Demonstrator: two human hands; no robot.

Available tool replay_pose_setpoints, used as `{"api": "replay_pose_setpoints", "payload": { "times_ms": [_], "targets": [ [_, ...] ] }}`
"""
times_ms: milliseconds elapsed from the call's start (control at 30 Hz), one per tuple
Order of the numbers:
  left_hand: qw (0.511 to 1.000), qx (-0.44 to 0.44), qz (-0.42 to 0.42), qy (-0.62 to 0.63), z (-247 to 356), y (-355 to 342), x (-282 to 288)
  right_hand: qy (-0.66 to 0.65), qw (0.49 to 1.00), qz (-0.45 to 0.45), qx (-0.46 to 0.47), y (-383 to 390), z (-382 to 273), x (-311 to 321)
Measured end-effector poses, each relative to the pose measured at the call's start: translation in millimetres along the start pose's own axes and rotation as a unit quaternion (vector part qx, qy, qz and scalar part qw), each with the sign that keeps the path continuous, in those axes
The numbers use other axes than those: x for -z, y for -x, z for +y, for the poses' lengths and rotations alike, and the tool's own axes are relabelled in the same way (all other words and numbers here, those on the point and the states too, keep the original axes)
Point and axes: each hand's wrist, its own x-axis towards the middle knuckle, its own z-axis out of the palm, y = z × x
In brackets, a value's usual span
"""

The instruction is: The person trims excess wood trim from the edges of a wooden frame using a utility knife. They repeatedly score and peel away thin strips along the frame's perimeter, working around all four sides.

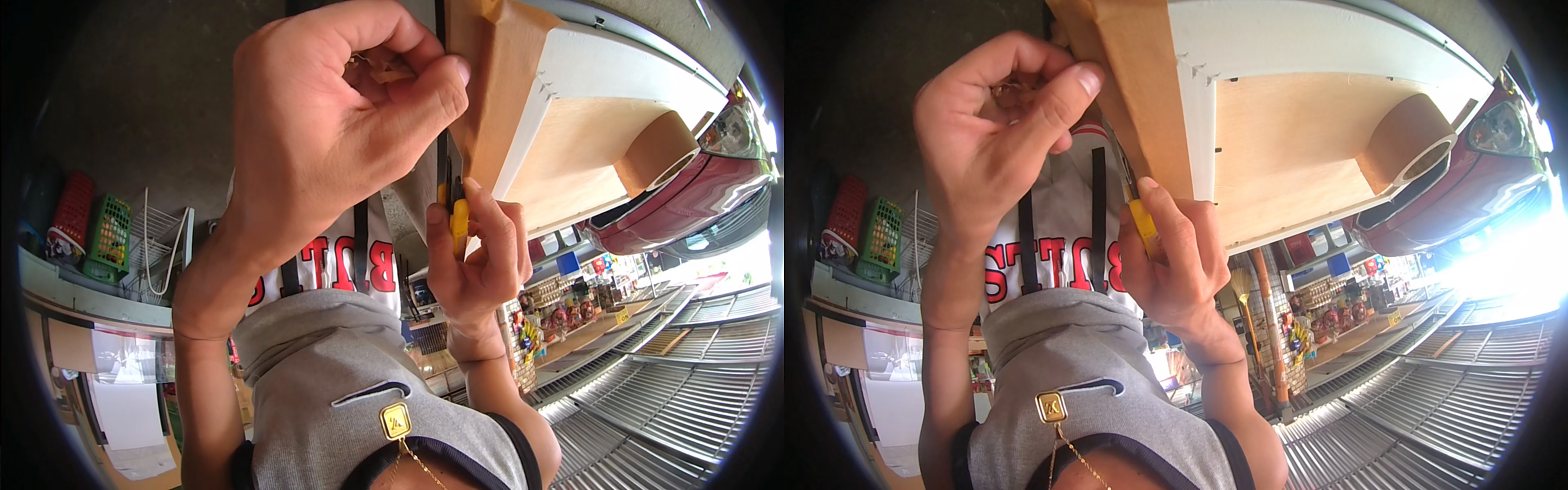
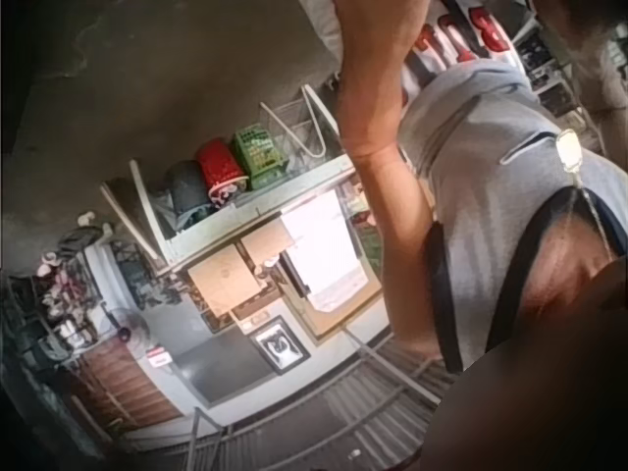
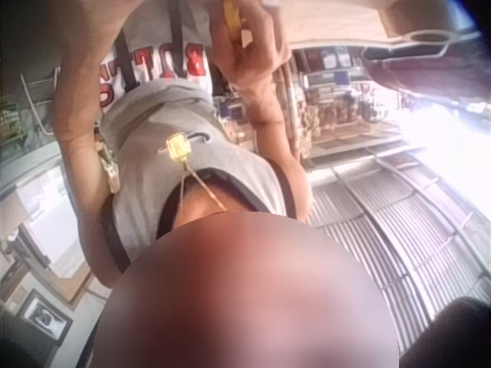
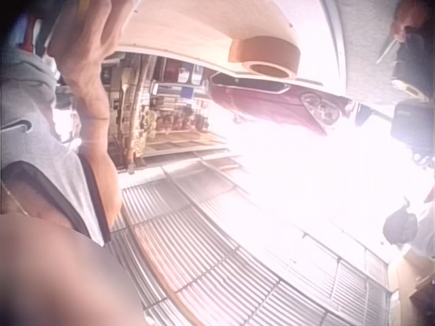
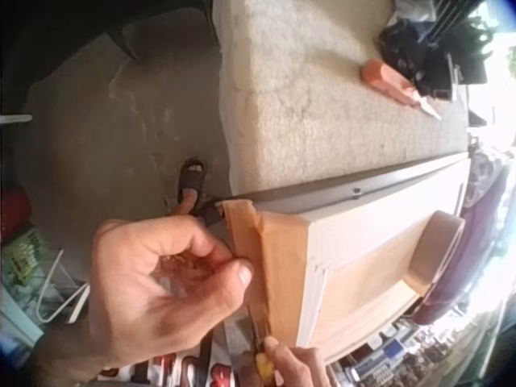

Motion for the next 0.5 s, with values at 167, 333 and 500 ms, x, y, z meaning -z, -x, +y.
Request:
{"api": "replay_pose_setpoints", "payload": {
  "times_ms": [167, 333, 500],
  "targets": [
    [1.000, -0.006, 0.002, -0.005, -0.5, -0.2, 0.5, -0.003, 1.000, 0.003, 0.011, 1.2, 1.9, -1.8],
    [1.000, 0.006, 0.014, -0.010, 0.3, 1.4, -0.3, -0.005, 1.000, 0.007, 0.015, 3.3, 2.8, -3.1],
    [0.998, 0.046, 0.014, 0.046, -0.4, -0.4, -0.2, -0.012, 0.999, 0.018, 0.027, 6.8, 6.6, -8.0]
  ]
}}
